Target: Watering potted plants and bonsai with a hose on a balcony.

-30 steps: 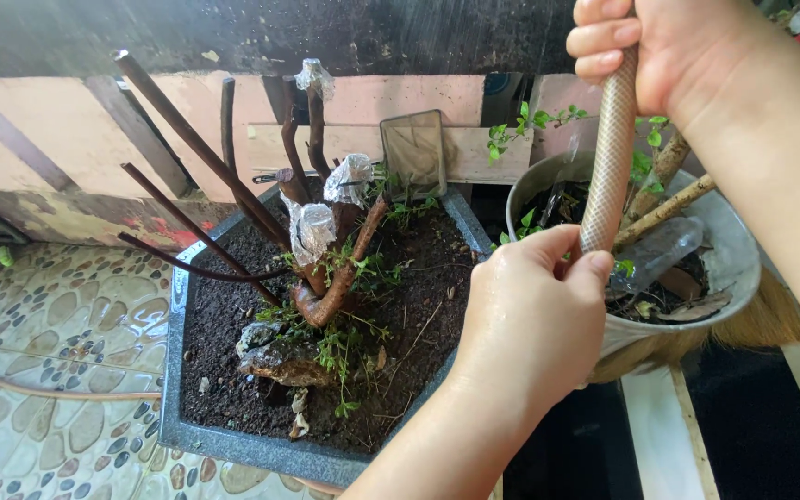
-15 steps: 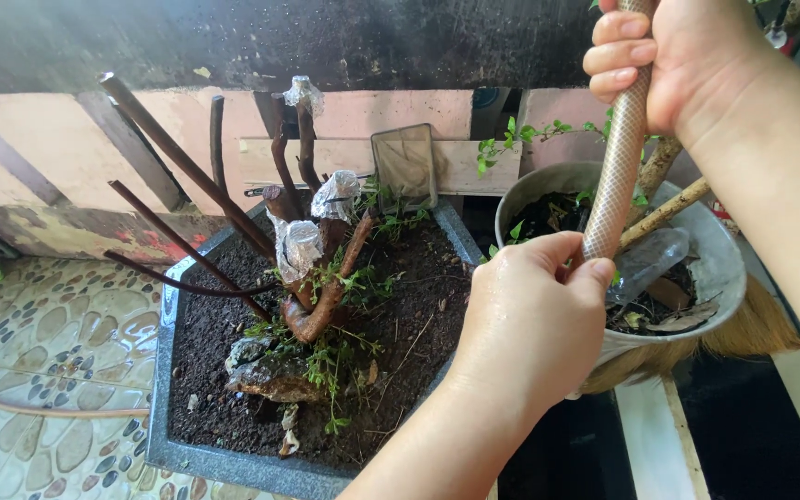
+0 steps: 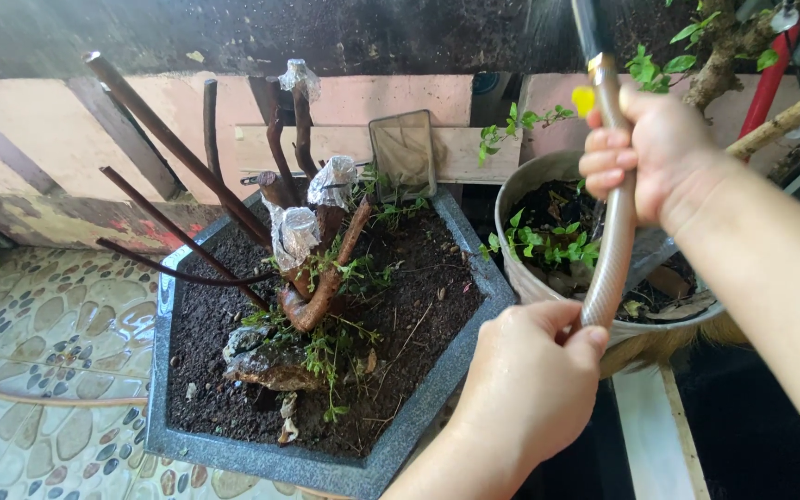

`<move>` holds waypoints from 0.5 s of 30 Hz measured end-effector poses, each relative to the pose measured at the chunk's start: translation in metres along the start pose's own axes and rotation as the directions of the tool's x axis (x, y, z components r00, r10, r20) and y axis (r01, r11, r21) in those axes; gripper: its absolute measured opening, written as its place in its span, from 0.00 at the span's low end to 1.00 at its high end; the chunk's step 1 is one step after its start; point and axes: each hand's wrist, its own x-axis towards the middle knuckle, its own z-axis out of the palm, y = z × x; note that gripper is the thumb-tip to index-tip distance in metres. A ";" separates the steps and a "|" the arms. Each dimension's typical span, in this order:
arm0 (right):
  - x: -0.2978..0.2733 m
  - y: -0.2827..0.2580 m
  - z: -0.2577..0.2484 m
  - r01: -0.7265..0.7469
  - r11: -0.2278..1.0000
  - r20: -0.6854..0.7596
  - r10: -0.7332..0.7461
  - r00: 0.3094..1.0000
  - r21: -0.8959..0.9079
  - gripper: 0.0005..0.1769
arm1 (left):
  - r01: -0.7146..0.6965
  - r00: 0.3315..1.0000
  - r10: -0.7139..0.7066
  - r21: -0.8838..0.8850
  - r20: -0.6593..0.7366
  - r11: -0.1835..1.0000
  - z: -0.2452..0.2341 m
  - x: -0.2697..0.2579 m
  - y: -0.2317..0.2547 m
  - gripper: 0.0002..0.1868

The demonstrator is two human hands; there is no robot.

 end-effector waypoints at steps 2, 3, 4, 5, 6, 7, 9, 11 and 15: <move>0.005 0.016 -0.009 -0.045 0.999 -0.013 0.045 0.999 -0.012 0.20 | 0.019 1.000 -0.019 -0.010 0.004 1.000 0.001 -0.002 -0.007 0.14; 0.005 0.024 -0.013 -0.109 0.994 -0.047 0.110 0.993 0.022 0.21 | 0.018 1.000 -0.019 0.010 0.017 1.000 0.001 -0.002 -0.009 0.14; 0.006 0.032 -0.017 -0.171 0.983 -0.078 0.176 0.981 0.059 0.22 | 0.018 0.999 -0.019 0.029 0.030 0.999 0.000 -0.003 -0.012 0.14; 0.007 0.039 -0.021 -0.174 0.983 -0.077 0.178 0.981 0.058 0.22 | 0.020 0.999 -0.021 0.028 0.028 0.999 -0.001 -0.004 -0.012 0.14; 0.008 0.047 -0.024 -0.227 0.971 -0.116 0.234 0.965 0.070 0.22 | 0.118 0.989 -0.115 -0.025 0.090 0.993 -0.002 -0.004 -0.013 0.14; 0.010 0.053 -0.027 -0.278 0.957 -0.154 0.288 0.945 0.083 0.23 | 0.216 0.967 -0.203 -0.071 0.157 0.974 -0.003 -0.005 -0.014 0.14; 0.009 0.064 -0.031 -0.320 0.941 -0.177 0.335 0.925 0.105 0.23 | 0.244 0.958 -0.228 -0.078 0.174 0.967 -0.002 -0.006 -0.020 0.14; 0.008 0.073 -0.033 -0.362 0.923 -0.199 0.381 0.903 0.128 0.23 | 0.272 0.949 -0.252 -0.084 0.192 0.959 -0.001 -0.008 -0.026 0.14; 0.005 0.088 -0.037 -0.419 0.897 -0.222 0.442 0.869 0.141 0.23 | 0.292 0.938 -0.266 -0.095 0.222 0.952 0.000 -0.011 -0.035 0.15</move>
